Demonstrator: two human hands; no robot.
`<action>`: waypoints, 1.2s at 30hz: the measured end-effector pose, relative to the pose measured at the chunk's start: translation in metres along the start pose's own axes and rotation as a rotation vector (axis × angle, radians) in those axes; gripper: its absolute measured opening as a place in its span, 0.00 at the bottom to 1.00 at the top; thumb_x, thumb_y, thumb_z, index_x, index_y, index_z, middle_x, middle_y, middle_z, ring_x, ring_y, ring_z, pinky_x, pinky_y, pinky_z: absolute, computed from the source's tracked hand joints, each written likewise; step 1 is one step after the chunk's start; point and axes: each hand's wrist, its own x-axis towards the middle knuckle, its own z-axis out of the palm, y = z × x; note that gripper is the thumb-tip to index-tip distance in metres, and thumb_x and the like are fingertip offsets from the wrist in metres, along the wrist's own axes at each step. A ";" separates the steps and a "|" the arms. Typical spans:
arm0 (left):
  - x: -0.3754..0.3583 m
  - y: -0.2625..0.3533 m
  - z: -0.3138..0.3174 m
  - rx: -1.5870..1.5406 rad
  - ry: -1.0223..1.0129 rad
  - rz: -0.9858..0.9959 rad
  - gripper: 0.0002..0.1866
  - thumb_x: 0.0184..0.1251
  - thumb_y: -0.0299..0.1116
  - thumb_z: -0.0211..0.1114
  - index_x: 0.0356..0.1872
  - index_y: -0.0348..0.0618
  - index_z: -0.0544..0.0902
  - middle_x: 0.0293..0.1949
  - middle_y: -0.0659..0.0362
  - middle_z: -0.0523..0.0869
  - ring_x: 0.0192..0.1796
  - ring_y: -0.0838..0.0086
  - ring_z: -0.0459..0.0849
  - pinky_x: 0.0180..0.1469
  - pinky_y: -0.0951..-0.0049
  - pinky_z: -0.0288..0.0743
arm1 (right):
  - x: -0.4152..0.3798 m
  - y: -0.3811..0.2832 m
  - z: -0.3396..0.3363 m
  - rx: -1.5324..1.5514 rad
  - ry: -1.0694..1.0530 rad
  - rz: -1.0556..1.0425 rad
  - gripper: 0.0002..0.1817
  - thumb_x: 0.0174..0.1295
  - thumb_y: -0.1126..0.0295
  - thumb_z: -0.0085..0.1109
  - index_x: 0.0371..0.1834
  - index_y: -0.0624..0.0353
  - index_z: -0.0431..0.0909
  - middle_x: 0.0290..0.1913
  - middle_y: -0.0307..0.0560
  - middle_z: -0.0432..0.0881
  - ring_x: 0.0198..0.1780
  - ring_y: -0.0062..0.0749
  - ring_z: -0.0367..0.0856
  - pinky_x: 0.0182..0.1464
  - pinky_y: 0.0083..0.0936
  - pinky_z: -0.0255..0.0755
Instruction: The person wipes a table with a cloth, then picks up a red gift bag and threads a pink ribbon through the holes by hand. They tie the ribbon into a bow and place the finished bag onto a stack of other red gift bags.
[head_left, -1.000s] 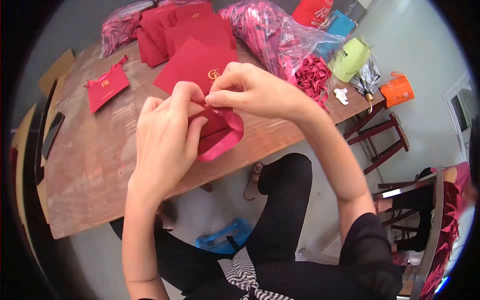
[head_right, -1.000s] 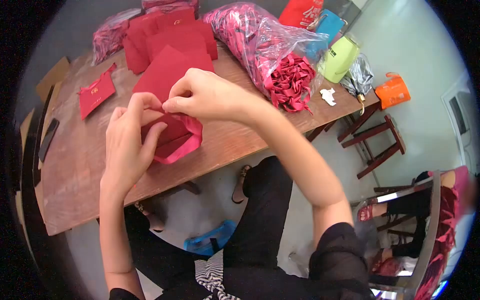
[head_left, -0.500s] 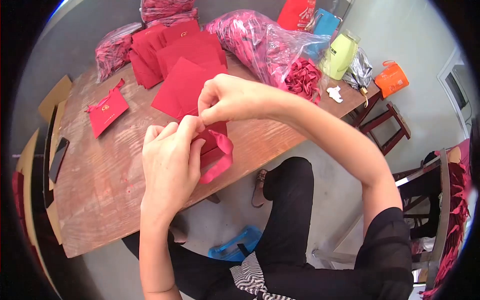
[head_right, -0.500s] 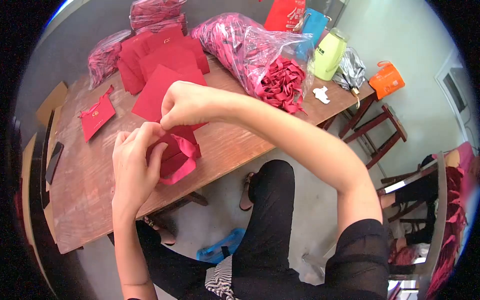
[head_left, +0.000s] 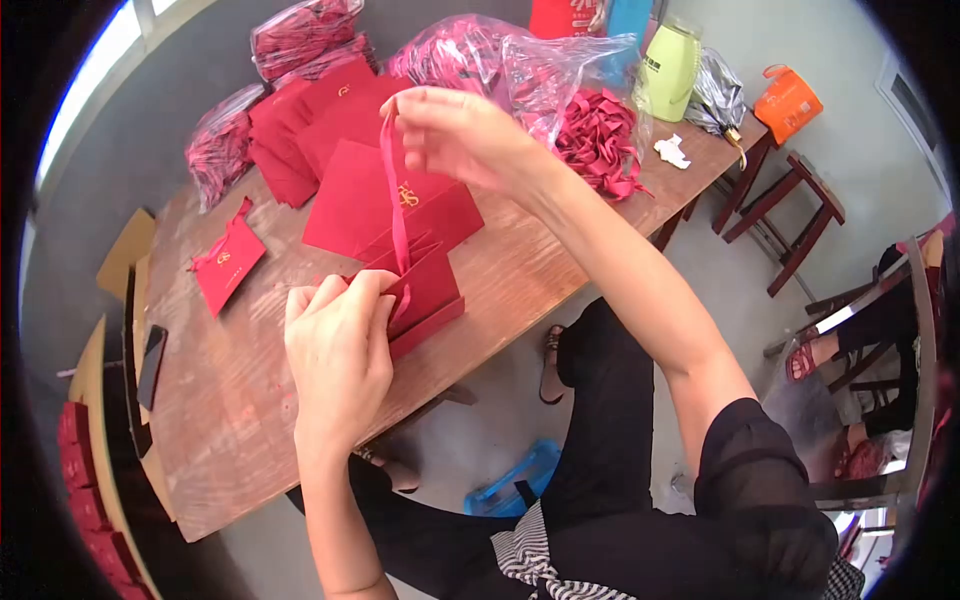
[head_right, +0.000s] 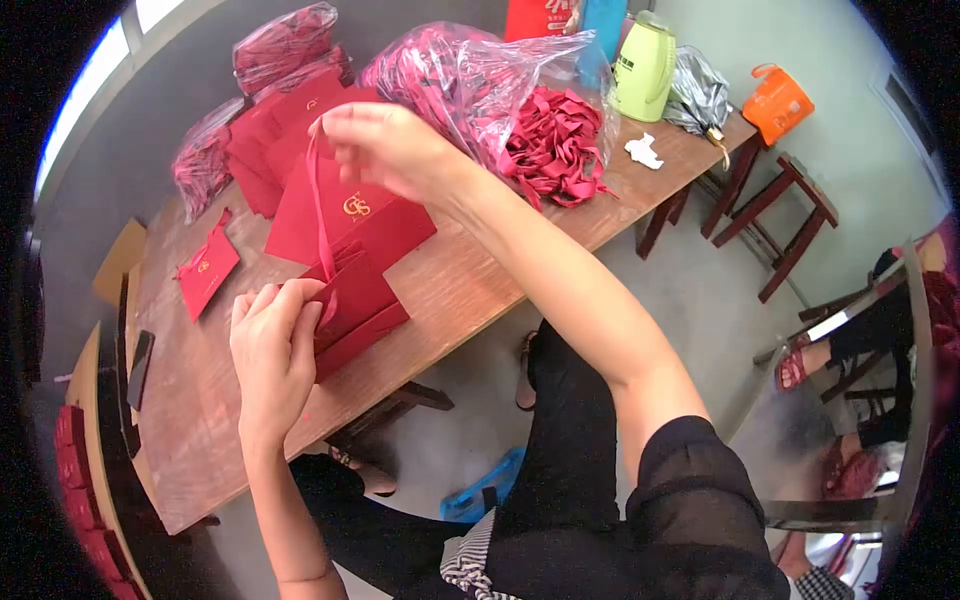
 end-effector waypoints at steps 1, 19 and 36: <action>0.000 -0.002 0.002 0.014 0.016 0.008 0.03 0.61 0.26 0.59 0.34 0.42 0.79 0.23 0.55 0.78 0.28 0.63 0.74 0.39 0.67 0.63 | -0.004 0.005 -0.002 0.056 -0.112 0.057 0.16 0.69 0.60 0.52 0.50 0.60 0.78 0.35 0.34 0.79 0.36 0.14 0.74 0.41 0.19 0.71; 0.001 0.000 0.003 0.050 -0.004 0.002 0.04 0.58 0.26 0.61 0.34 0.42 0.82 0.22 0.54 0.77 0.28 0.62 0.72 0.38 0.67 0.63 | -0.030 0.009 0.002 -0.246 -0.610 0.148 0.22 0.53 0.69 0.65 0.51 0.65 0.78 0.42 0.36 0.78 0.44 0.17 0.71 0.50 0.16 0.66; 0.001 0.001 0.000 0.024 -0.030 0.008 0.03 0.60 0.26 0.58 0.33 0.40 0.80 0.22 0.54 0.76 0.28 0.62 0.74 0.38 0.67 0.62 | -0.047 0.008 0.032 -0.696 -0.412 -0.272 0.02 0.56 0.80 0.60 0.31 0.64 0.79 0.37 0.41 0.76 0.35 0.20 0.79 0.39 0.16 0.73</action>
